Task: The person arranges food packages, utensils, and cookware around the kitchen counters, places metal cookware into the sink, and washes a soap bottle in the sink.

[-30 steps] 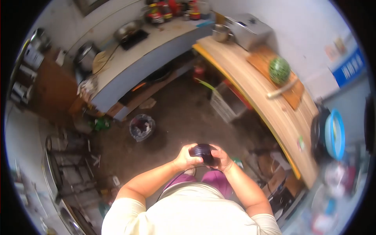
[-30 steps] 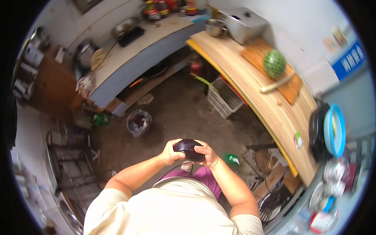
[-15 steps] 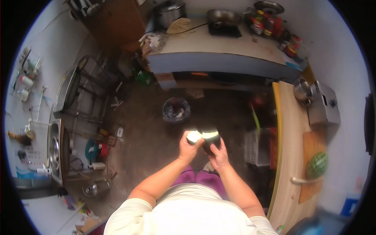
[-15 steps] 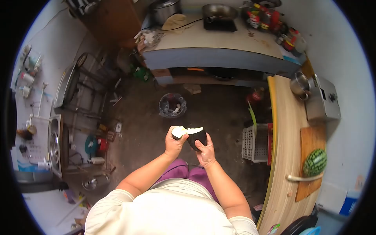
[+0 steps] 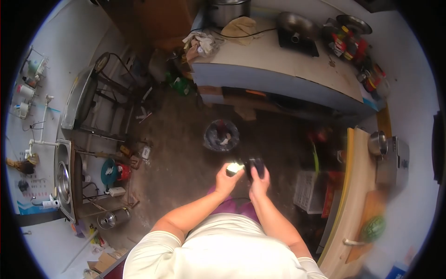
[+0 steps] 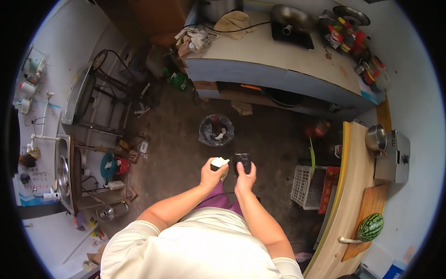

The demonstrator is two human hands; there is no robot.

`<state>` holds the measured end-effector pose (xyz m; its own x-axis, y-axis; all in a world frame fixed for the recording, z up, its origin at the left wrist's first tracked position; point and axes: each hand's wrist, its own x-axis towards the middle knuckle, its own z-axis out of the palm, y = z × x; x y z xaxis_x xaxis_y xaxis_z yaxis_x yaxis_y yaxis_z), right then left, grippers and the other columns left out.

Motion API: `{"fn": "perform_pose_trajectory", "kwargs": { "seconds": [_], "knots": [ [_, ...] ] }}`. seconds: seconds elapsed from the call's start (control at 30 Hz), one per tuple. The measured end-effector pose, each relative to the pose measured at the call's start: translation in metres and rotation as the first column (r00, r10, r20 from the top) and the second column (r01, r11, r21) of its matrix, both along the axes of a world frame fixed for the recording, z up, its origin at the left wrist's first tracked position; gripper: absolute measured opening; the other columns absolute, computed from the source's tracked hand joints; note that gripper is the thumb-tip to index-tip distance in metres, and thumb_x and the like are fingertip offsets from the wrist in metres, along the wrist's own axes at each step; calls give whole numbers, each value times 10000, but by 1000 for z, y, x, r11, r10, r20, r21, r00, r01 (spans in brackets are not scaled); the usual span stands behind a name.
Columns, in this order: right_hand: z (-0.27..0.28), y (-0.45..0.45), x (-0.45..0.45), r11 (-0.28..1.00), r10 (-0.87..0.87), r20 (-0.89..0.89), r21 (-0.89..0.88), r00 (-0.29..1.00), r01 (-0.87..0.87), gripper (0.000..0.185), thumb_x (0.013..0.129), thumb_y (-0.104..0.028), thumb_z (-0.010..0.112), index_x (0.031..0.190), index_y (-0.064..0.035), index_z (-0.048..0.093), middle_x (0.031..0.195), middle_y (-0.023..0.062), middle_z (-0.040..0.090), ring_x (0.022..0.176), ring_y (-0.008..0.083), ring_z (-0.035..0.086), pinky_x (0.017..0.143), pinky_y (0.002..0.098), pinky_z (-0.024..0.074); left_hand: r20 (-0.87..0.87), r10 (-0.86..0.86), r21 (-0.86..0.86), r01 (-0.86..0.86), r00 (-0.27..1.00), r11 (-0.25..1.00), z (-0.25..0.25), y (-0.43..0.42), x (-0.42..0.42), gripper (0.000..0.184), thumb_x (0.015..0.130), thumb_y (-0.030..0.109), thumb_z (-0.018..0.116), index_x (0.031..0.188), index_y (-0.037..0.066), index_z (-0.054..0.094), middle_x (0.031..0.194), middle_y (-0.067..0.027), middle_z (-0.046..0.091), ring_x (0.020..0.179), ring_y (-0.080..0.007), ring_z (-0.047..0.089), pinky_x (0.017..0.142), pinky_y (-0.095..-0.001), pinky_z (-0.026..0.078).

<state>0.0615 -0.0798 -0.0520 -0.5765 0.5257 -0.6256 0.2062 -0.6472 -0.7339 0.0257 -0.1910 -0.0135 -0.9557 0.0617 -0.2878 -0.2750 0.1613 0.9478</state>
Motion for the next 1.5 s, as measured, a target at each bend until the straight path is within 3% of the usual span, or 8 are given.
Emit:
{"fn": "perform_pose_trajectory", "kwargs": {
  "seconds": [0.07, 0.23, 0.27, 0.43, 0.67, 0.93, 1.33, 1.5],
  "knots": [
    [-21, 3, -22, 996, -83, 303, 37, 949, 76, 475, 776, -135, 699, 1182, -107, 454, 956, 15, 573, 842, 137, 542, 705, 299, 467, 1, -107, 98, 107, 994, 989, 20, -14, -22, 335, 737, 166, 746, 971, 17, 557, 830, -3, 605, 806, -94, 560, 755, -247, 465],
    [-1, -42, -66, 969, 241, 47, 46, 969, -243, 546, 797, -82, 622, 1262, -124, 340, 1093, 57, 496, 952, 185, 509, 771, 335, 462, 636, -150, 502, -258, 757, 826, 1, -38, -77, 575, 822, 192, 648, 1319, 251, 364, 1178, -37, 505, 934, -164, 540, 704, -315, 476],
    [11, -51, -71, 925, 365, 34, -125, 931, -358, 637, 771, -65, 627, 1316, -99, 297, 1134, 86, 479, 1002, 217, 504, 859, 319, 437, 677, -160, 478, -264, 718, 837, -8, -45, -85, 573, 814, 191, 656, 1307, 280, 378, 1173, -23, 510, 956, -176, 540, 735, -386, 462],
    [-13, -54, -82, 517, 736, 292, 340, 610, -786, 638, 795, -102, 611, 1353, -51, 307, 1278, 153, 420, 1163, 233, 421, 922, 331, 403, 802, -51, 274, -290, 595, 917, -67, -74, -134, 521, 737, 107, 710, 1168, 273, 471, 1112, -15, 557, 1017, -243, 550, 788, -541, 443],
    [-1, -43, -92, 690, 721, 208, -119, 661, -714, 478, 834, -152, 602, 1256, -4, 434, 1197, 142, 527, 1056, 219, 534, 899, 306, 417, 766, 312, -176, -284, 562, 943, -137, -71, -187, 474, 726, 23, 679, 1100, 204, 453, 1070, -58, 566, 940, -254, 575, 709, -514, 494],
    [-5, -15, -63, 759, 638, 331, -114, 695, -642, 381, 854, -144, 565, 1195, 6, 484, 1164, 134, 546, 1021, 199, 552, 830, 302, 453, 832, 141, -70, -151, 536, 986, -158, -66, -195, 873, 733, -2, 644, 1410, 183, 125, 1404, -209, 241, 1277, -406, 241, 874, -607, 391],
    [19, 14, -37, 770, 638, 276, -232, 719, -595, 276, 858, -48, 528, 1124, 27, 521, 1055, 146, 605, 940, 176, 595, 766, 269, 482, 793, -218, 246, 29, 568, 969, -128, -43, -145, 649, 778, -108, 497, 1350, -14, 205, 1223, -285, 433, 832, -268, 605, 795, -384, 529],
    [-5, 29, 17, 828, 524, 151, 140, 838, -543, 384, 771, 127, 493, 1144, 37, 510, 1153, 174, 550, 1029, 211, 562, 850, 298, 472, 705, -289, 338, 52, 648, 940, -88, -12, -114, 738, 681, -210, 468, 1348, 9, 243, 1286, -275, 380, 905, -300, 580, 796, -351, 528]
  ]
}}
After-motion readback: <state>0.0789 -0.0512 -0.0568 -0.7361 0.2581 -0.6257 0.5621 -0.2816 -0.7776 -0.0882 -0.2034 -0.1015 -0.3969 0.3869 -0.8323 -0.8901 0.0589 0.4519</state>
